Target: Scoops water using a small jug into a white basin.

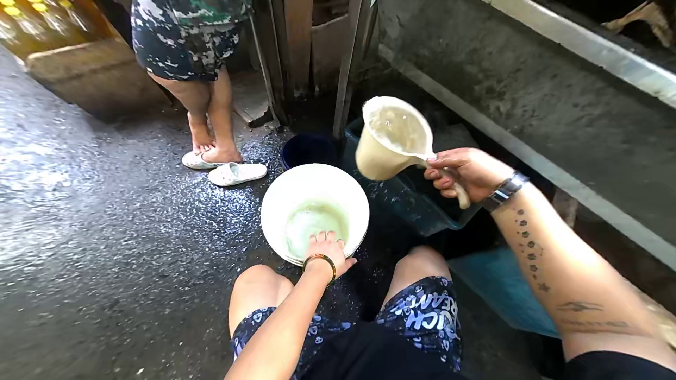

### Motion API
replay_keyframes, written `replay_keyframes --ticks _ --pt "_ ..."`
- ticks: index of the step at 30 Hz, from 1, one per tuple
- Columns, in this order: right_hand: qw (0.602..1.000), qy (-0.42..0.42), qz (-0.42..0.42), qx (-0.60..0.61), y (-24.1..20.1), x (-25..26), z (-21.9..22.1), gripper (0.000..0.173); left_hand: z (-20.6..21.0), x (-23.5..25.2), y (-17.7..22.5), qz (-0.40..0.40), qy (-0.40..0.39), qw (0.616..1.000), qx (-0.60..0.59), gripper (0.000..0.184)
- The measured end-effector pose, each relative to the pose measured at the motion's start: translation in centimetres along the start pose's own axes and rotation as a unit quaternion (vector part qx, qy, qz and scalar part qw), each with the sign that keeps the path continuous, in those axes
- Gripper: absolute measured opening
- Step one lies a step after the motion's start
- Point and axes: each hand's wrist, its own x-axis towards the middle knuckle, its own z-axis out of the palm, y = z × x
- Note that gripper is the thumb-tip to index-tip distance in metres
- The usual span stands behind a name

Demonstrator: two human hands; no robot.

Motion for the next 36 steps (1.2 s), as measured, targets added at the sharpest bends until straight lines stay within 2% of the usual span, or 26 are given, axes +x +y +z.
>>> replay_keyframes --ticks 3,5,9,12,15,19,22,25,31,36 --pt "0.998 -0.065 0.008 0.012 2.9 1.9 3.3 0.021 -0.1 0.0 0.0 0.002 0.003 1.0 0.006 0.078" --pt "0.997 -0.081 0.015 -0.006 5.1 3.6 5.8 0.021 0.0 0.1 0.0 0.002 0.006 1.0 0.006 0.077" --pt "0.987 -0.07 0.04 -0.142 8.2 6.5 10.7 0.022 0.0 0.1 -0.1 -0.004 0.006 1.0 0.003 0.076" --pt "0.943 -0.06 0.012 -0.328 10.7 9.3 12.8 0.031 0.4 0.4 0.1 -0.009 0.019 1.0 0.012 0.074" --pt "0.883 -0.075 0.0 -0.464 10.0 9.5 14.4 0.036 0.6 0.6 0.0 -0.014 0.032 0.999 0.017 0.071" --pt "0.828 -0.084 -0.021 -0.554 9.2 8.3 15.1 0.031 0.3 0.6 0.2 -0.016 0.04 0.999 0.016 0.066" --pt "0.817 -0.076 -0.043 -0.569 9.5 8.0 15.4 0.042 0.5 0.5 0.1 -0.014 0.05 0.999 0.01 0.064" --pt "0.809 -0.062 -0.069 -0.58 9.9 7.0 14.8 0.036 0.8 0.8 0.2 -0.013 0.071 0.997 0.014 0.06" --pt "0.728 -0.039 -0.224 -0.646 13.0 6.4 13.5 0.033 1.1 0.6 0.1 -0.004 0.093 0.996 0.012 0.059" --pt "0.685 0.075 -0.324 -0.648 11.8 3.5 9.8 0.038 1.3 0.3 0.0 0.054 0.136 0.989 -0.023 0.058"
